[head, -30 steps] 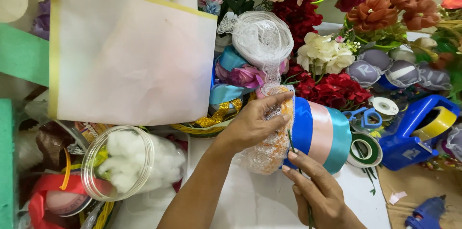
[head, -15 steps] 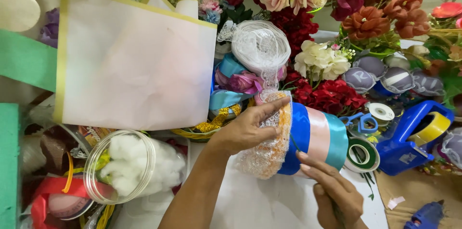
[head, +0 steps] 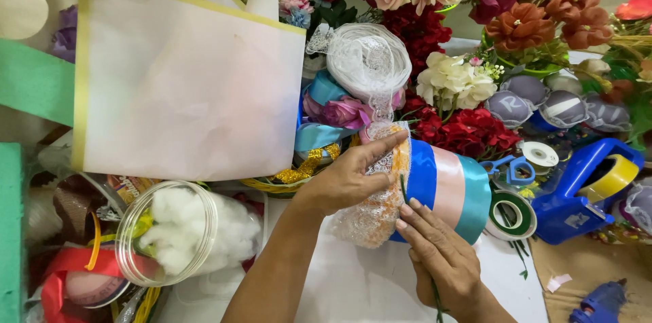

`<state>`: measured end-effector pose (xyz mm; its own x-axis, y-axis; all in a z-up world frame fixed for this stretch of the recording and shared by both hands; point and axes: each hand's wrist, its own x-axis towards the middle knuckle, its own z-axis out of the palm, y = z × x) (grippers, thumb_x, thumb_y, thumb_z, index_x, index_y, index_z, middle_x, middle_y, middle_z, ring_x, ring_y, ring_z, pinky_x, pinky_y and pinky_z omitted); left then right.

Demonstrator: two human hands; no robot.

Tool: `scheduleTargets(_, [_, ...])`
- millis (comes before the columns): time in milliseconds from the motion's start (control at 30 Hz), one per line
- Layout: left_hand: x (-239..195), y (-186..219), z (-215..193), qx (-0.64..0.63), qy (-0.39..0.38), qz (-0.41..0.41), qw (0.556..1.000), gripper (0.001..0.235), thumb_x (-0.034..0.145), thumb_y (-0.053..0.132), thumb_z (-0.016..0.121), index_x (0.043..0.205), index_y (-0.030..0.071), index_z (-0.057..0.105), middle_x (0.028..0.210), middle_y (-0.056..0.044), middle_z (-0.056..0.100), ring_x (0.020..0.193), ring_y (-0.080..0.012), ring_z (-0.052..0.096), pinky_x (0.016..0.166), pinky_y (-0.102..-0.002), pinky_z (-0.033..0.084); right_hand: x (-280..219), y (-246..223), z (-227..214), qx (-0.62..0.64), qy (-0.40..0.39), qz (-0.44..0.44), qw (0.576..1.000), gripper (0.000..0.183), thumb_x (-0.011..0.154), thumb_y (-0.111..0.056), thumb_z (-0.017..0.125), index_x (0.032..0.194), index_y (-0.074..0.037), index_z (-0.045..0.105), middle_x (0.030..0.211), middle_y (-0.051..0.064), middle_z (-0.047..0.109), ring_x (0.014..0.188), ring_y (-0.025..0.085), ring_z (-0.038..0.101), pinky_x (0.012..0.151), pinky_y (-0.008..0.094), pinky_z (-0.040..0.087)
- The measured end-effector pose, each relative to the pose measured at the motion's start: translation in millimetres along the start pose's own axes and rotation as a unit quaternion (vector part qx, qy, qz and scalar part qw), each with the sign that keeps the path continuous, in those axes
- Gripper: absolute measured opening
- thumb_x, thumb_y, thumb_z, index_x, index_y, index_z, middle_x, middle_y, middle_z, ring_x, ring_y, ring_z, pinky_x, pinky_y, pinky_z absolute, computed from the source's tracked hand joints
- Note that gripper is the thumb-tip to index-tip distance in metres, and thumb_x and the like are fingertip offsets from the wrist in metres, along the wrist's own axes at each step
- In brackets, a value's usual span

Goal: Decorating a cylindrical container with lace and ribbons using a hot glue gun and shears

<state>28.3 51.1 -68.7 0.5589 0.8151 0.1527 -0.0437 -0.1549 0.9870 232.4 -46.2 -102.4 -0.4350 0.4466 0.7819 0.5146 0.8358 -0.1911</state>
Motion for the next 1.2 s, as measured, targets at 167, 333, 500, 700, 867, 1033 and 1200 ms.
scheduleTargets(167, [-2,4,1,-0.011,0.009,-0.012,1.000,0.074,0.088,0.008,0.052,0.159,0.008,0.032,0.169,-0.012,0.030,0.156,-0.0189,0.027,0.121,-0.032,0.026,1,-7,-17,0.167,0.039,0.151,0.974,0.035,0.103,-0.012,0.045,0.125,0.009,0.063,0.135,0.028,0.067,0.129,0.035,0.069,0.115,0.040,0.053])
scheduleTargets(333, [-2,5,1,-0.001,0.000,0.005,1.000,0.072,0.089,0.009,0.052,0.159,0.007,0.032,0.169,-0.015,0.029,0.157,-0.0217,0.025,0.124,-0.035,0.023,6,-8,-7,0.076,0.051,0.078,0.993,0.033,0.104,-0.009,0.044,0.122,0.012,0.063,0.128,0.030,0.067,0.122,0.038,0.072,0.110,0.043,0.058])
scheduleTargets(500, [-2,2,0,-0.005,0.012,0.004,1.000,0.072,0.089,0.011,0.052,0.158,0.006,0.033,0.168,-0.015,0.030,0.156,-0.0211,0.026,0.125,-0.035,0.021,6,-6,-3,0.047,0.028,0.057,0.997,0.030,0.103,-0.004,0.045,0.121,0.009,0.065,0.129,0.029,0.067,0.123,0.040,0.071,0.109,0.046,0.058])
scheduleTargets(700, [1,-5,0,-0.008,0.010,0.010,1.000,0.071,0.090,0.012,0.054,0.158,0.006,0.033,0.168,-0.015,0.029,0.157,-0.0217,0.025,0.124,-0.035,0.022,-3,-12,-7,0.029,0.029,0.043,0.998,0.033,0.103,-0.009,0.043,0.121,0.009,0.064,0.128,0.031,0.067,0.122,0.039,0.072,0.106,0.042,0.059])
scheduleTargets(867, [-1,0,1,-0.026,0.020,-0.007,0.999,0.073,0.088,0.009,0.052,0.159,0.006,0.033,0.168,-0.013,0.030,0.153,-0.0177,0.030,0.119,-0.030,0.029,-11,-9,8,0.007,0.007,0.025,1.000,0.033,0.102,-0.007,0.044,0.126,0.008,0.063,0.134,0.029,0.064,0.127,0.041,0.068,0.109,0.046,0.057])
scheduleTargets(1033, [-2,4,4,-0.021,0.037,-0.018,0.999,0.072,0.088,0.011,0.052,0.158,0.008,0.037,0.168,-0.013,0.032,0.149,-0.0159,0.035,0.113,-0.027,0.035,-9,-12,-3,0.017,0.025,0.040,0.999,0.033,0.101,-0.005,0.046,0.125,0.009,0.063,0.131,0.030,0.066,0.122,0.037,0.072,0.107,0.040,0.059])
scheduleTargets(1200, [0,2,3,-0.029,0.030,-0.015,0.999,0.072,0.088,0.008,0.051,0.158,0.007,0.034,0.169,-0.013,0.029,0.150,-0.0181,0.034,0.114,-0.029,0.035,-22,-10,11,-0.004,0.025,0.014,1.000,0.031,0.102,-0.007,0.047,0.124,0.007,0.064,0.131,0.029,0.066,0.123,0.037,0.071,0.108,0.044,0.058])
